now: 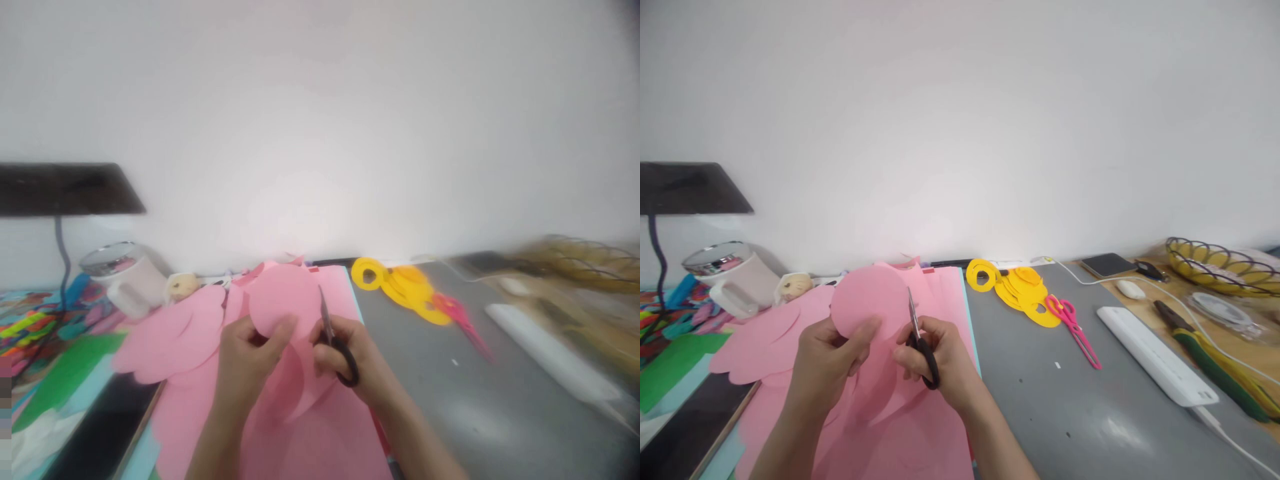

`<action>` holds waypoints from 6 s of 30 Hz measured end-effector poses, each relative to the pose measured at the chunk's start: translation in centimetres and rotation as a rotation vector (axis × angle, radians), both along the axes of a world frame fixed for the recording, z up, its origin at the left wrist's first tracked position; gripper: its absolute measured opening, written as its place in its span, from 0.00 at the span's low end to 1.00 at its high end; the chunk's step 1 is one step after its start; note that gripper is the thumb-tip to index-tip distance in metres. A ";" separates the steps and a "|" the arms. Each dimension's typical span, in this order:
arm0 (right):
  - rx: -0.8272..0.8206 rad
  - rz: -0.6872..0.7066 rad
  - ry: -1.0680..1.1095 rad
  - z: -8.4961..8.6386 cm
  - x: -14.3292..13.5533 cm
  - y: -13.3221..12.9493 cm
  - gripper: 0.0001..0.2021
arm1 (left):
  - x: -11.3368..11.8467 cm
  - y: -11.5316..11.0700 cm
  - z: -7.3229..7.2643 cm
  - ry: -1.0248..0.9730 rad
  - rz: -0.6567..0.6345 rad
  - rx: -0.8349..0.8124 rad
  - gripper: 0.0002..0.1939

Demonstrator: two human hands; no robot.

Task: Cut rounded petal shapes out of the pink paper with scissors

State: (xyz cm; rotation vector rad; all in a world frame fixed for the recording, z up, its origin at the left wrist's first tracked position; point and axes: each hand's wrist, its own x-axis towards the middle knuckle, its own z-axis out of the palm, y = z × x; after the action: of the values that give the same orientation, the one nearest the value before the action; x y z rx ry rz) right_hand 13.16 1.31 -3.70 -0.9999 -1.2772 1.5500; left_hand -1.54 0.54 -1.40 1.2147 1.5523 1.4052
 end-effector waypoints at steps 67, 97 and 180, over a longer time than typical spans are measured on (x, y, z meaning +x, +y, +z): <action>0.080 0.170 0.264 -0.7 -1.1 -0.1 0.20 | 1.2 -0.4 1.1 -0.178 0.062 -0.020 0.18; 0.081 0.118 0.126 -0.2 -1.0 -0.2 0.19 | 1.3 -0.5 1.0 -0.100 0.094 -0.067 0.21; 0.117 0.105 0.136 -0.6 -1.8 -0.6 0.17 | 0.8 0.2 0.4 -0.142 0.253 -0.003 0.15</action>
State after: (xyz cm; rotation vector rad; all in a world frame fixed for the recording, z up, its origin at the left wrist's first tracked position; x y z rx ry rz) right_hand 11.37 0.71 -4.30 -0.7510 -1.3264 1.5748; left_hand -0.73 0.71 -1.02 0.9182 1.6495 1.6116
